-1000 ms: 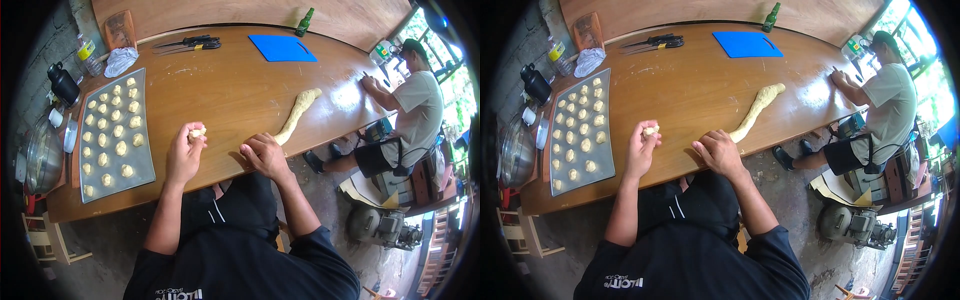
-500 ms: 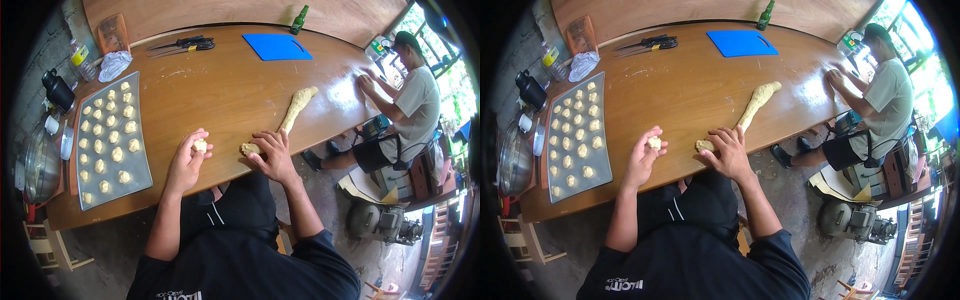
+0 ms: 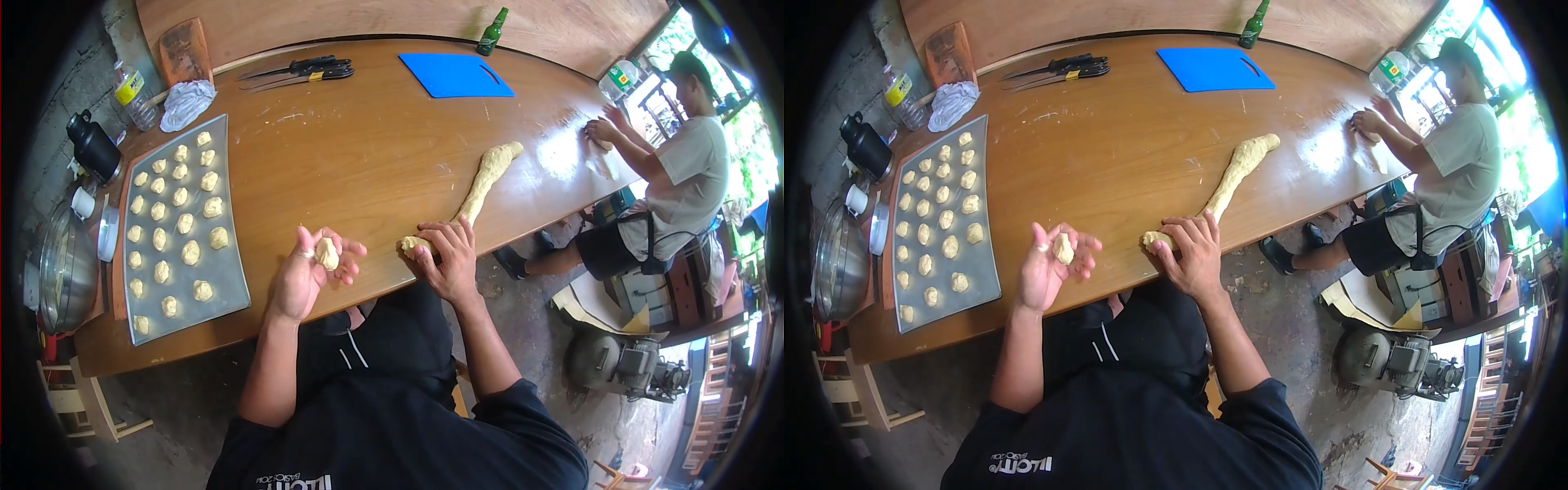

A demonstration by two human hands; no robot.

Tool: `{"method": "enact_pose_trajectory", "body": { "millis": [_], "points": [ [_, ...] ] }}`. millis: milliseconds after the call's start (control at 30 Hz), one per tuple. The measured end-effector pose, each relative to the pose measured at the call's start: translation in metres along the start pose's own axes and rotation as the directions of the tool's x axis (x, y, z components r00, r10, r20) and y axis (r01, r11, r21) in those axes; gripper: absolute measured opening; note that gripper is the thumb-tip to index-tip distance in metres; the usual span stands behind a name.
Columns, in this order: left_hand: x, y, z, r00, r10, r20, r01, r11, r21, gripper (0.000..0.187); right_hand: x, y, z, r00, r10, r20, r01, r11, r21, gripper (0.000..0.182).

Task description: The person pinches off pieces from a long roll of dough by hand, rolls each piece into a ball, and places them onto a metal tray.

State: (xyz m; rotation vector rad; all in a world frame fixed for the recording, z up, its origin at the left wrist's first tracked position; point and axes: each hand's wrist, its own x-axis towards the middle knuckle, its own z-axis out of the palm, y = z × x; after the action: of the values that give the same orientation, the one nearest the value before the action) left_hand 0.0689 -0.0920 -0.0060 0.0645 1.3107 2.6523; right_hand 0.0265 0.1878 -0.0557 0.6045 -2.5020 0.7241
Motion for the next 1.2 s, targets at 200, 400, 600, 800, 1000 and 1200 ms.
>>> {"method": "enact_pose_trajectory", "body": {
  "millis": [200, 400, 600, 800, 1000, 1200],
  "points": [
    [-0.005, 0.014, 0.012, 1.0, 0.0, -0.017, 0.006, 0.932, 0.362, 0.029, 0.002, -0.002, 0.004, 0.998, 0.004, -0.063, -0.004, 1.0, 0.001, 0.018],
    [0.0, -0.007, -0.018, 0.981, 0.029, 0.194, -0.112, 0.894, 0.433, 0.038, 0.001, -0.001, 0.013, 0.991, 0.012, -0.136, -0.015, 1.0, -0.02, 0.013],
    [-0.004, 0.008, -0.02, 0.992, -0.072, 0.107, 0.018, 0.898, 0.44, 0.031, 0.0, 0.001, 0.014, 0.989, 0.009, -0.148, -0.012, 1.0, -0.018, 0.012],
    [0.007, -0.026, -0.006, 0.955, 0.259, 0.144, -0.297, 0.831, 0.471, 0.039, 0.0, 0.0, 0.015, 0.986, 0.009, -0.165, -0.011, 1.0, -0.012, 0.011],
    [-0.002, -0.015, -0.068, 0.964, -0.144, 0.224, 0.108, 0.98, 0.168, 0.028, 0.0, -0.001, 0.014, 0.984, 0.016, -0.179, -0.017, 1.0, -0.002, 0.01],
    [-0.009, -0.018, -0.034, 0.986, 0.165, 0.017, -0.165, 0.963, 0.213, 0.033, 0.0, -0.002, 0.014, 0.984, 0.012, -0.179, -0.014, 1.0, -0.012, 0.01]
  ]
}}
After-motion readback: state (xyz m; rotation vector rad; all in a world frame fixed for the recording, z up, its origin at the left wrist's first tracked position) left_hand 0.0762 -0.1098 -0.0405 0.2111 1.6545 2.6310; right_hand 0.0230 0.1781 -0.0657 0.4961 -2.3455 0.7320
